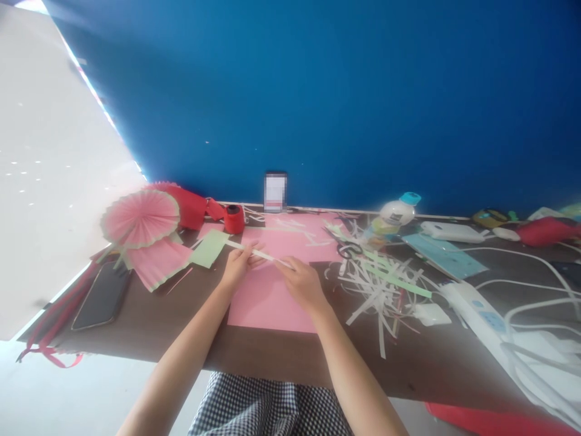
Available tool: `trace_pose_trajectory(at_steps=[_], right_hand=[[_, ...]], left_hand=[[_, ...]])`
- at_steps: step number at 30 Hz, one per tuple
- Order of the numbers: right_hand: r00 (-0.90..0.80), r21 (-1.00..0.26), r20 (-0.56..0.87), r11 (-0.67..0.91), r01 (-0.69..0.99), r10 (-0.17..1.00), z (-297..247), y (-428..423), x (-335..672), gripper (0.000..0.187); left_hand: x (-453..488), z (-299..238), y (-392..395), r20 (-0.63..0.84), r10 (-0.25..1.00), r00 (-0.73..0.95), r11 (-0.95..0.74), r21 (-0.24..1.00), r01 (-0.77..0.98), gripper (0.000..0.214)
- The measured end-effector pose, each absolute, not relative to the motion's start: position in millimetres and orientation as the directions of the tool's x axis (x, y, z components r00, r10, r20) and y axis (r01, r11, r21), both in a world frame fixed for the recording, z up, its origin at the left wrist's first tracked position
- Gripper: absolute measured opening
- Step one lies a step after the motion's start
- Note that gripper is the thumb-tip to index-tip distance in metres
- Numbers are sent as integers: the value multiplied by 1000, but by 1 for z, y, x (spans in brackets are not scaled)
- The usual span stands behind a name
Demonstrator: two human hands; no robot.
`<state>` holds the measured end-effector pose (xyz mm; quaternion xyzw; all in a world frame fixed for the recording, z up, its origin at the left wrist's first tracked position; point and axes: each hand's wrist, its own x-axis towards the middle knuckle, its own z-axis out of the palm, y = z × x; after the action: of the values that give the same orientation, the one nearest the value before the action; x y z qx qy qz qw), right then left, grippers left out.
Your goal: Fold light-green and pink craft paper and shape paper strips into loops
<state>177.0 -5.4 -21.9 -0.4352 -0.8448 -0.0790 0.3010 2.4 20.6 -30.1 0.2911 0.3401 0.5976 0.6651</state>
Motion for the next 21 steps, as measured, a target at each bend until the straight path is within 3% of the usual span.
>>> trace_pose_trajectory(at_steps=[4, 12, 14, 16, 18, 20, 21], right_hand=[[-394, -198, 600, 606, 770, 696, -23, -5, 175, 26], [-103, -505, 605, 480, 717, 790, -19, -7, 168, 16], [-59, -557, 583, 451, 697, 811, -20, -6, 169, 16], [-23, -583, 569, 423, 694, 822, -20, -5, 171, 15], [-11, -573, 571, 408, 711, 821, -21, -5, 172, 15], [-32, -535, 589, 419, 734, 808, -22, -4, 172, 15], [-53, -511, 600, 433, 743, 799, -22, -5, 172, 15]], left_hand=[[2, -29, 20, -133, 988, 85, 157, 772, -616, 25], [2, -28, 20, -102, 972, 211, 210, 780, -589, 35], [-1, -28, 19, -54, 993, 101, 99, 848, -520, 44], [-3, -29, 17, 104, 978, -179, -153, 945, -290, 51], [-5, -31, 13, 400, 848, -348, -375, 916, 139, 56], [-2, -32, 8, 636, 743, -210, -483, 726, 489, 51], [0, -31, 6, 681, 728, -84, -524, 631, 573, 43]])
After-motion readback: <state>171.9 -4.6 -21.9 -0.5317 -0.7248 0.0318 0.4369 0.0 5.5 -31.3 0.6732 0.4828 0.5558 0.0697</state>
